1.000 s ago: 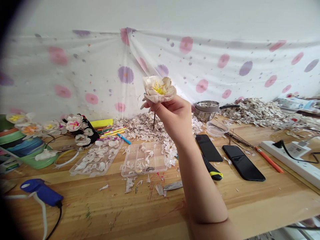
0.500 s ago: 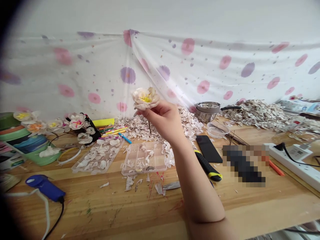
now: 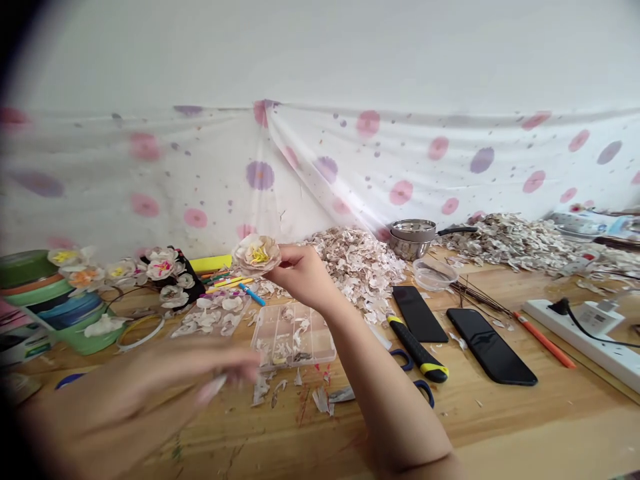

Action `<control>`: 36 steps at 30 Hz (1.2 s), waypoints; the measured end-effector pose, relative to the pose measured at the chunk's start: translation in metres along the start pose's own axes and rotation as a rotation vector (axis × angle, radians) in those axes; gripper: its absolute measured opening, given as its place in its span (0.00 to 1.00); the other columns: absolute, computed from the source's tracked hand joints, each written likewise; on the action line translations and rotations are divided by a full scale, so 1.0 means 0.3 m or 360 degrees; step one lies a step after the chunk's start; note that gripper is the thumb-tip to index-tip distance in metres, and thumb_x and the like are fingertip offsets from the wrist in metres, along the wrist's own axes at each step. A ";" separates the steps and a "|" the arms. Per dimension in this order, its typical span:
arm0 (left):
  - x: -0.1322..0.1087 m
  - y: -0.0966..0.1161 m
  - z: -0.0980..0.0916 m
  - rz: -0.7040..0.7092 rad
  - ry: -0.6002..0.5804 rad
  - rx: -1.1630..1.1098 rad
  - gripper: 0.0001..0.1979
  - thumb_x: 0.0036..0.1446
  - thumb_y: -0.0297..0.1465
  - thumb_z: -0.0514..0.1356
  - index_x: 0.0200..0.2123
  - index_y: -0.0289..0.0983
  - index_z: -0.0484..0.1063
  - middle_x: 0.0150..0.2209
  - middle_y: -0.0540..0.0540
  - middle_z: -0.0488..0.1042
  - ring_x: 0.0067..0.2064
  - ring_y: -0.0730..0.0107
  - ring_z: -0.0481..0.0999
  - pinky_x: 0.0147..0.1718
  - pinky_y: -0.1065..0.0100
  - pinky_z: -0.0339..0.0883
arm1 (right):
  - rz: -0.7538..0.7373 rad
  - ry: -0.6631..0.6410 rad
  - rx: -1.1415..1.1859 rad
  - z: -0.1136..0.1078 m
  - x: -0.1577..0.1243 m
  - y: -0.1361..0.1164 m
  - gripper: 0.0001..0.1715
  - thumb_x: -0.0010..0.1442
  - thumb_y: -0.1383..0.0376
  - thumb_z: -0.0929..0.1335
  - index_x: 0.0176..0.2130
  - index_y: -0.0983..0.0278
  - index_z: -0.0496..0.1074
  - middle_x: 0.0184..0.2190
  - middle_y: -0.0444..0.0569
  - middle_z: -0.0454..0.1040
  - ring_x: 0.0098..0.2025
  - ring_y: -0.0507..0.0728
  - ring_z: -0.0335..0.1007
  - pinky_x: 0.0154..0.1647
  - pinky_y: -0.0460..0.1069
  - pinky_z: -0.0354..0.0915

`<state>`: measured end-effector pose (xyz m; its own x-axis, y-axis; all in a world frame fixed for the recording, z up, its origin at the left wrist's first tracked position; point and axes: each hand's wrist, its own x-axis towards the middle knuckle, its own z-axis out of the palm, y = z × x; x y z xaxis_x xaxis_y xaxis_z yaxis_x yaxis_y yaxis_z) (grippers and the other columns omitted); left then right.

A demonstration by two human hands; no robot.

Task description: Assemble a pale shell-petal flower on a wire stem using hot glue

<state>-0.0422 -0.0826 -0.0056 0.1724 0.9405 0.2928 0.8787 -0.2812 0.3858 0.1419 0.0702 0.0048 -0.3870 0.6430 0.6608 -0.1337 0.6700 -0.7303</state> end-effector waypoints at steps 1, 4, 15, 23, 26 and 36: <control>0.056 0.013 0.003 -0.0051 -0.0119 0.0070 0.16 0.62 0.42 0.54 0.47 0.47 0.76 0.46 0.44 0.78 0.48 0.56 0.77 0.48 0.58 0.71 | -0.0095 0.0005 -0.0015 0.000 0.001 0.001 0.13 0.53 0.61 0.73 0.21 0.64 0.75 0.25 0.45 0.75 0.32 0.55 0.71 0.35 0.49 0.65; 0.216 0.029 0.034 -0.0395 -0.0103 0.0339 0.22 0.60 0.38 0.53 0.54 0.34 0.70 0.47 0.32 0.76 0.48 0.43 0.76 0.45 0.48 0.69 | -0.0470 -0.0028 -0.0180 -0.002 0.002 0.001 0.13 0.58 0.64 0.70 0.23 0.61 0.76 0.32 0.47 0.78 0.39 0.56 0.72 0.44 0.53 0.66; 0.337 0.027 0.098 0.0026 0.0201 -0.0191 0.12 0.60 0.34 0.50 0.38 0.39 0.73 0.35 0.47 0.77 0.34 0.66 0.76 0.30 0.70 0.66 | -0.0784 -0.0296 -0.0374 -0.004 -0.001 -0.015 0.04 0.59 0.68 0.70 0.33 0.61 0.77 0.45 0.52 0.77 0.50 0.59 0.70 0.54 0.59 0.65; 0.349 0.021 0.107 -0.0083 0.0310 0.0011 0.10 0.53 0.31 0.54 0.32 0.39 0.76 0.33 0.45 0.77 0.36 0.61 0.75 0.31 0.66 0.63 | -0.0608 -0.0421 -0.0068 -0.010 -0.009 -0.017 0.04 0.56 0.68 0.73 0.35 0.62 0.78 0.43 0.52 0.79 0.47 0.58 0.73 0.53 0.57 0.68; 0.341 0.033 0.096 -0.0137 0.0331 0.0074 0.08 0.52 0.31 0.55 0.29 0.38 0.74 0.31 0.45 0.77 0.34 0.61 0.74 0.31 0.66 0.63 | -0.0564 -0.0367 0.0014 -0.001 -0.010 -0.015 0.02 0.55 0.68 0.73 0.30 0.61 0.79 0.40 0.52 0.80 0.44 0.58 0.74 0.49 0.57 0.69; 0.328 0.091 0.098 -0.0158 0.0423 0.0207 0.07 0.52 0.30 0.56 0.32 0.38 0.74 0.35 0.43 0.78 0.40 0.55 0.75 0.37 0.61 0.65 | -0.0625 -0.0316 0.0009 0.008 -0.018 -0.029 0.05 0.59 0.66 0.71 0.31 0.60 0.79 0.40 0.52 0.81 0.45 0.58 0.74 0.52 0.57 0.69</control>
<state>0.0118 0.0080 0.0081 -0.0246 0.8744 0.4846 0.9379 -0.1476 0.3138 0.1430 0.0601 0.0071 -0.4736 0.2557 0.8428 -0.3104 0.8471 -0.4314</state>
